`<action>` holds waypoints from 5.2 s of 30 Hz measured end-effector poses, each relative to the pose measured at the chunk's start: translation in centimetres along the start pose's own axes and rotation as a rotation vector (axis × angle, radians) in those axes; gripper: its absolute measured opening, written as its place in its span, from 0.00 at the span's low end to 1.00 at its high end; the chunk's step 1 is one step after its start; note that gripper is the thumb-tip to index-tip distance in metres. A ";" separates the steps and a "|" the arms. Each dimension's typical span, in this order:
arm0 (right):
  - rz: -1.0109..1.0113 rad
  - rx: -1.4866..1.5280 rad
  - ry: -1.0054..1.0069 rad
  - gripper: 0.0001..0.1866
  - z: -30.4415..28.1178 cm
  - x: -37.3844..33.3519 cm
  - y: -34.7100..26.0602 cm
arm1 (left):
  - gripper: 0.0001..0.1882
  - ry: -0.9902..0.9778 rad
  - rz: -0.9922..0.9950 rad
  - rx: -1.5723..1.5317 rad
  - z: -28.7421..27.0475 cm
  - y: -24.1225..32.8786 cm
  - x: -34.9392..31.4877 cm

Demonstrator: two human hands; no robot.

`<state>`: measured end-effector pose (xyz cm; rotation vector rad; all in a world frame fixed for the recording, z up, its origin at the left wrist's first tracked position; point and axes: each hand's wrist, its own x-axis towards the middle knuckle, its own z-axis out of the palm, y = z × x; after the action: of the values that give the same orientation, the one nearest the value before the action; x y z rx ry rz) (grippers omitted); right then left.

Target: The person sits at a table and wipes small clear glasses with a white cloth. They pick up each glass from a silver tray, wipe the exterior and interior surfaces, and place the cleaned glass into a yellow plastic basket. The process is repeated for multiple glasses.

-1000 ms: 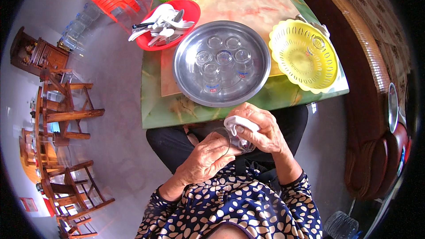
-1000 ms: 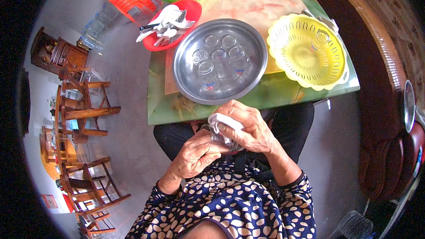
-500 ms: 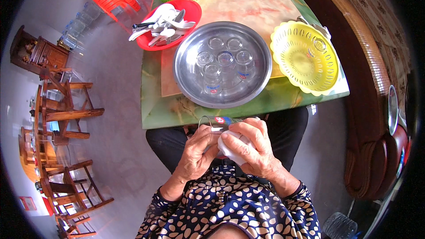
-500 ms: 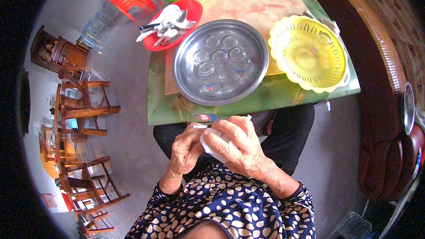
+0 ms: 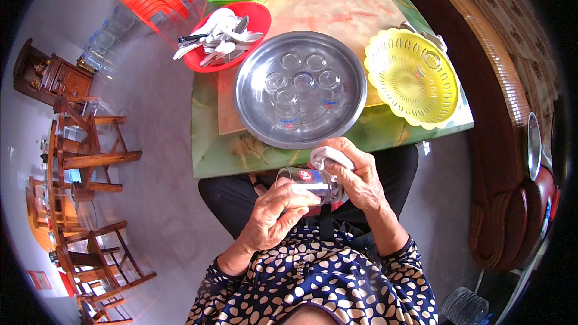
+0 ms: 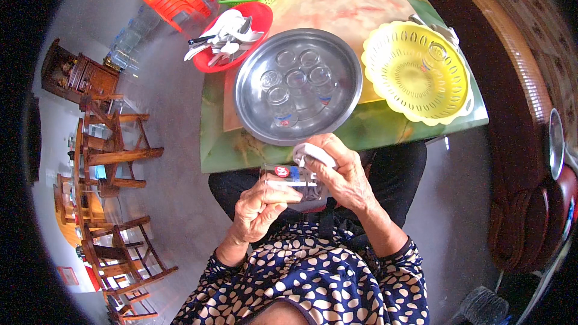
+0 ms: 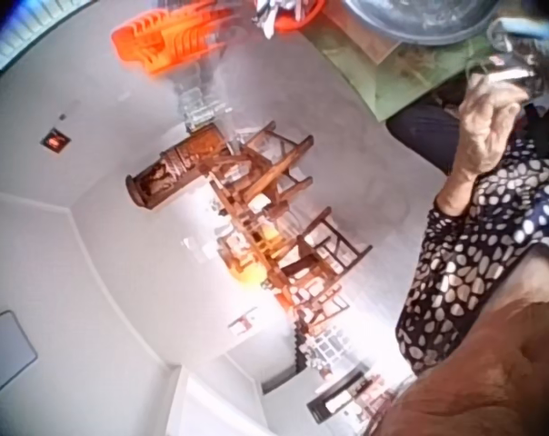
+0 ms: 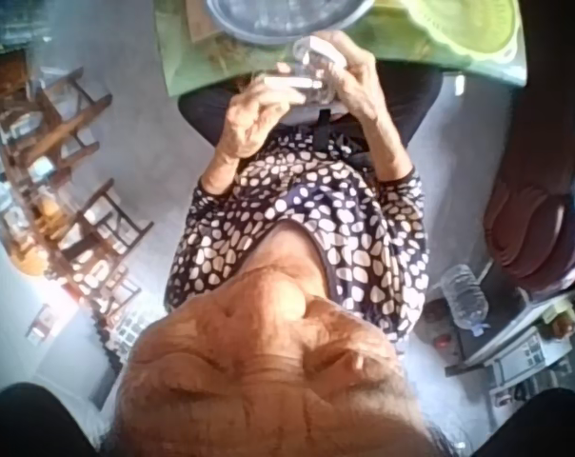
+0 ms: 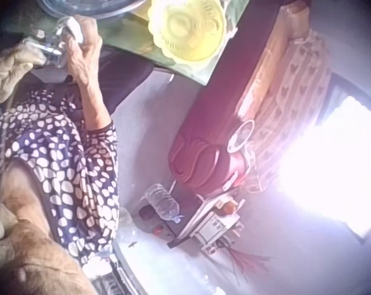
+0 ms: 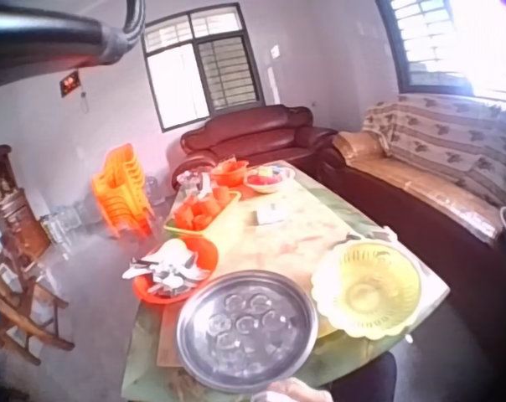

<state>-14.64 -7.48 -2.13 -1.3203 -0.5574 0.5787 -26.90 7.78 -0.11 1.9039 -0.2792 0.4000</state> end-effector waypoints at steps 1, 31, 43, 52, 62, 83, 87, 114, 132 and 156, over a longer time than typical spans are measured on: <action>-0.073 -0.012 -0.011 0.11 -0.2 -0.1 0.0 | 0.09 0.008 0.006 -0.005 0.1 0.0 -0.1; -0.498 -0.469 -0.037 0.19 -0.7 -1.0 -0.8 | 0.10 -0.065 -0.425 -0.327 0.6 0.6 -0.3; -0.699 -0.820 -0.026 0.28 2.1 -2.3 -0.8 | 0.14 0.060 -0.431 -0.224 0.9 -0.3 -0.5; -0.639 -0.645 -0.145 0.24 1.8 -0.7 -2.2 | 0.14 0.014 -0.272 -0.053 0.3 -0.7 -0.9; -0.117 -0.232 -0.244 0.13 -0.1 1.0 -3.0 | 0.09 -0.075 -0.075 -0.056 0.5 -0.2 -0.5; -0.261 -0.298 0.088 0.11 -7.6 -4.7 -1.0 | 0.07 0.226 -0.302 -0.306 -0.1 -0.2 -1.9; -0.086 -0.490 0.339 0.08 -7.6 -5.8 -2.2 | 0.07 0.221 -0.310 -0.339 0.0 -0.2 -1.6; -0.429 -0.370 0.129 0.15 1.4 -3.5 2.4 | 0.10 0.217 -0.477 -0.312 2.4 1.5 -1.1; -0.404 -0.676 0.103 0.11 0.2 -3.5 -2.4 | 0.08 0.031 -0.241 0.107 2.3 1.3 -0.9; -0.458 -0.569 0.055 0.34 1.9 -3.9 0.9 | 0.09 0.059 -0.228 0.105 2.4 0.7 -0.6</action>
<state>-18.90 -8.61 -2.85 -1.6598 -0.9912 -0.0058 -27.42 5.30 -0.52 1.9968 -0.0011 0.3221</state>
